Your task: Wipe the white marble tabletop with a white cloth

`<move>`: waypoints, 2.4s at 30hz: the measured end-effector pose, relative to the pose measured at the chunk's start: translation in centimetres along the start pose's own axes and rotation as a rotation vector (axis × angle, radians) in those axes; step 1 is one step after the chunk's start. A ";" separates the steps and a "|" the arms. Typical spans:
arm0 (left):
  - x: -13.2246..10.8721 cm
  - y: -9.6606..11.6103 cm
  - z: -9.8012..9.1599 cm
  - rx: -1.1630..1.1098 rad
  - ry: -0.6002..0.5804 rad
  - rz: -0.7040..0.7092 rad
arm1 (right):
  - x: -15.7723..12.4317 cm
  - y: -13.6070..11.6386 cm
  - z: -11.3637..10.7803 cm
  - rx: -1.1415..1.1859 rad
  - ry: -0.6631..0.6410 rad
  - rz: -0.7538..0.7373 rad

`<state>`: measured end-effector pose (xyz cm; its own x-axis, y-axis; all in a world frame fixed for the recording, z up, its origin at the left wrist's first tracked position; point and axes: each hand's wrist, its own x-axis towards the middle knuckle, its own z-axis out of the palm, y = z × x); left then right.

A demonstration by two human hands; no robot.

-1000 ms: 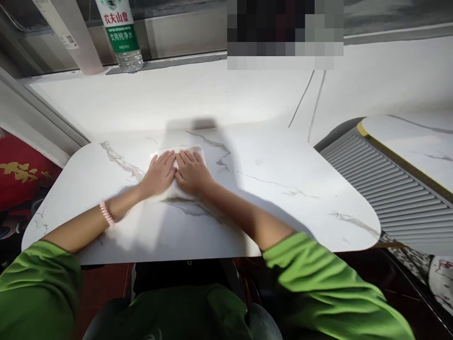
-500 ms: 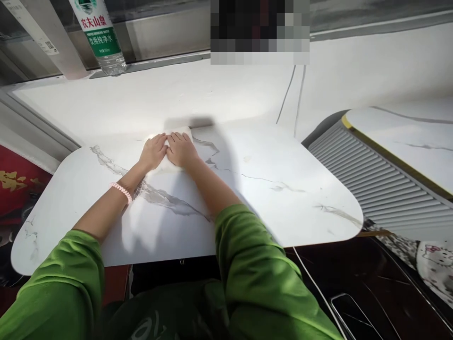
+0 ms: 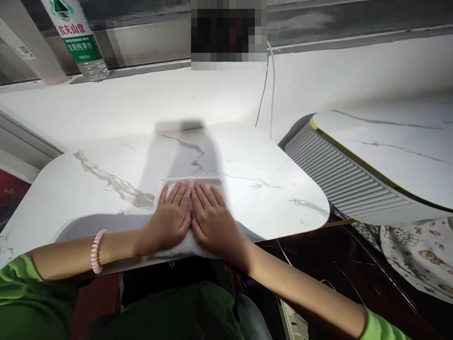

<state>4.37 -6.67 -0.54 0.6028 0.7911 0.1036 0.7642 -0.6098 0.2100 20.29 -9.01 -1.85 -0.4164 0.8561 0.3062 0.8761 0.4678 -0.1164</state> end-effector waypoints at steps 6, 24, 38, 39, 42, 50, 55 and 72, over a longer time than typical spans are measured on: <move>7.5 -3.6 -0.7 -0.028 -0.008 -0.094 | 7.2 4.8 1.3 -0.020 -0.036 0.011; 16.7 -9.8 -1.4 0.028 0.089 -0.248 | 18.5 10.1 3.8 0.066 -0.025 0.108; 9.7 9.8 2.5 -0.026 -0.047 0.087 | -5.4 11.4 -3.5 -0.119 -0.180 0.304; 10.1 10.7 2.8 -0.015 -0.028 0.103 | -6.1 12.1 -3.8 -0.117 -0.190 0.351; 11.9 12.3 3.8 0.012 0.032 0.101 | -6.7 14.7 -3.7 -0.081 -0.139 0.382; 18.9 10.4 4.2 0.013 0.026 -0.027 | -0.2 21.5 -2.2 -0.042 -0.039 0.216; 24.3 6.4 4.0 0.021 -0.010 -0.068 | 5.8 24.8 -0.5 -0.065 -0.036 0.197; 29.2 1.2 2.7 0.008 -0.097 -0.097 | 12.2 27.0 2.3 -0.091 0.045 0.249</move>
<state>23.49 15.53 0.06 0.5452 0.8382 -0.0117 0.8215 -0.5315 0.2067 38.33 14.54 -3.40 -0.1759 0.9306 0.3210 0.9693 0.2207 -0.1086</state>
